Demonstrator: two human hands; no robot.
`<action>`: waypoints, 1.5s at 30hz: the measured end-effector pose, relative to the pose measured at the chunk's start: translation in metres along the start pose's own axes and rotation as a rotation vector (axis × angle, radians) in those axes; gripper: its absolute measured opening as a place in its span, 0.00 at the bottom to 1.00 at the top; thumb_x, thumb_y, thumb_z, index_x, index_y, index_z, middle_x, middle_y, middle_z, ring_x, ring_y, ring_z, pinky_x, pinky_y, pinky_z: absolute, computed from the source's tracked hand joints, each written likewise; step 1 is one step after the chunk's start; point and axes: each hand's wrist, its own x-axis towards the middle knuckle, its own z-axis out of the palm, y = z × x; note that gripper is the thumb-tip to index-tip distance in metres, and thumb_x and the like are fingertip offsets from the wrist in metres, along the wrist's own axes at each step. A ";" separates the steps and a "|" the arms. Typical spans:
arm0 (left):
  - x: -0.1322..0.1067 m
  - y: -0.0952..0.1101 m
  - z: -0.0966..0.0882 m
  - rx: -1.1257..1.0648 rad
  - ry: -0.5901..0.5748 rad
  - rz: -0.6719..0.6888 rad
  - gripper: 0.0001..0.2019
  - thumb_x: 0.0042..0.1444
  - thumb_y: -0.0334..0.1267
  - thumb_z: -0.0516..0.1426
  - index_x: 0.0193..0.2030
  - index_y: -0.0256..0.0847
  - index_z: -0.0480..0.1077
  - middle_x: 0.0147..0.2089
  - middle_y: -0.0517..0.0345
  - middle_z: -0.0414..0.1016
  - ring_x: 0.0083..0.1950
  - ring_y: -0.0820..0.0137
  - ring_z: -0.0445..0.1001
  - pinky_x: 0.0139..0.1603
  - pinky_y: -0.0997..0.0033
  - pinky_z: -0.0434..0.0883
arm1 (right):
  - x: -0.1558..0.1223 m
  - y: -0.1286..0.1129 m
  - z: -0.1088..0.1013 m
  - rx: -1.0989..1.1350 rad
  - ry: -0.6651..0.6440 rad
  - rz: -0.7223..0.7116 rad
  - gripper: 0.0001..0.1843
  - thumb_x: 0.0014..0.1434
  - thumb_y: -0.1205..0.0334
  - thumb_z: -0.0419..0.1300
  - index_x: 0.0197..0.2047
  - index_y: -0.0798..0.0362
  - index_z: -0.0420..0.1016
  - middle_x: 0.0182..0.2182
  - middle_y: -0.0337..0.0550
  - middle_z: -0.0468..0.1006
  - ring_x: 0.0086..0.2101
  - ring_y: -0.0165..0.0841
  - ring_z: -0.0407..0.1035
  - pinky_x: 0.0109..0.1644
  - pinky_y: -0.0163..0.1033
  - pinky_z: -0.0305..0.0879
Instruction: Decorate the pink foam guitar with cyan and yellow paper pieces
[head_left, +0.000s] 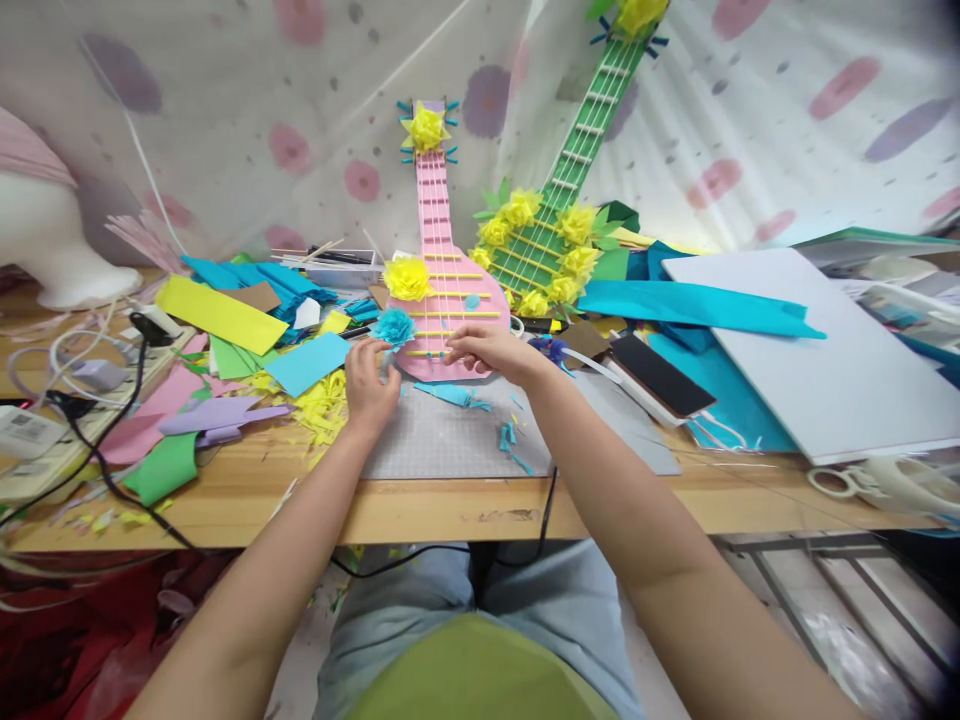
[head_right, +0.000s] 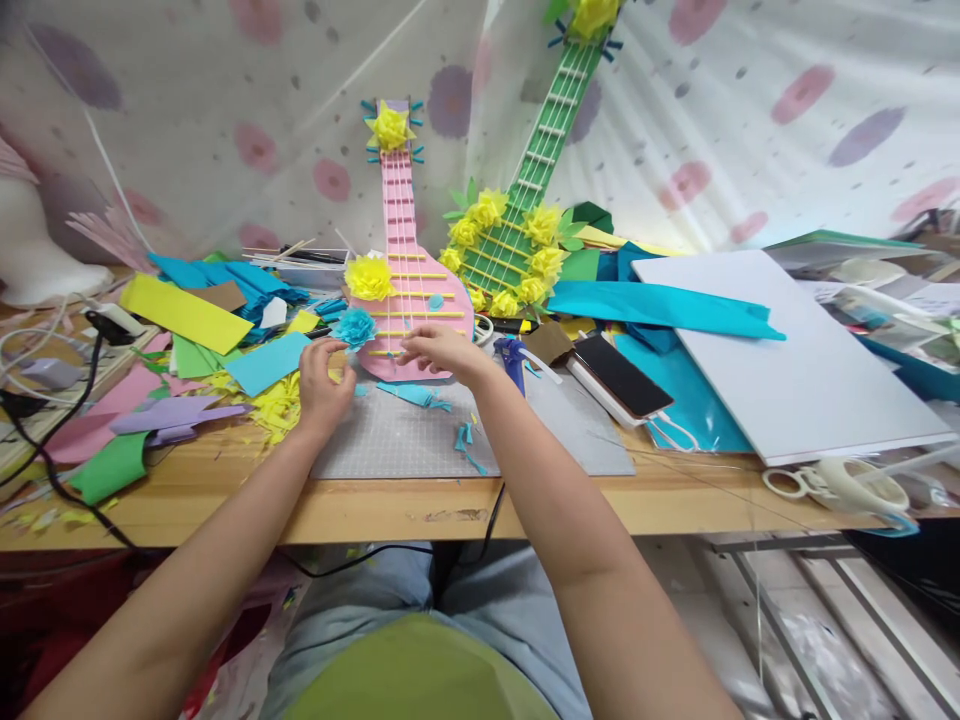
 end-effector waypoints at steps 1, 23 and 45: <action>-0.001 -0.001 -0.002 0.007 0.009 0.005 0.14 0.47 0.27 0.52 0.42 0.40 0.65 0.46 0.48 0.69 0.53 0.62 0.65 0.58 0.59 0.62 | -0.004 0.006 -0.001 -0.039 0.002 -0.014 0.07 0.50 0.62 0.62 0.33 0.53 0.69 0.28 0.40 0.77 0.23 0.23 0.62 0.23 0.29 0.54; -0.005 -0.024 -0.024 0.351 -0.359 -0.275 0.07 0.46 0.42 0.59 0.31 0.42 0.72 0.43 0.47 0.71 0.50 0.51 0.67 0.53 0.50 0.62 | -0.084 0.087 -0.062 -0.115 0.382 -0.036 0.19 0.38 0.49 0.67 0.30 0.54 0.72 0.22 0.38 0.71 0.23 0.28 0.63 0.28 0.35 0.59; -0.002 -0.021 -0.022 0.232 -0.357 -0.381 0.04 0.44 0.39 0.57 0.26 0.43 0.68 0.32 0.54 0.73 0.38 0.61 0.72 0.45 0.59 0.66 | -0.034 0.098 -0.066 -0.478 0.769 0.182 0.21 0.49 0.45 0.58 0.35 0.55 0.75 0.26 0.47 0.75 0.34 0.42 0.71 0.40 0.44 0.64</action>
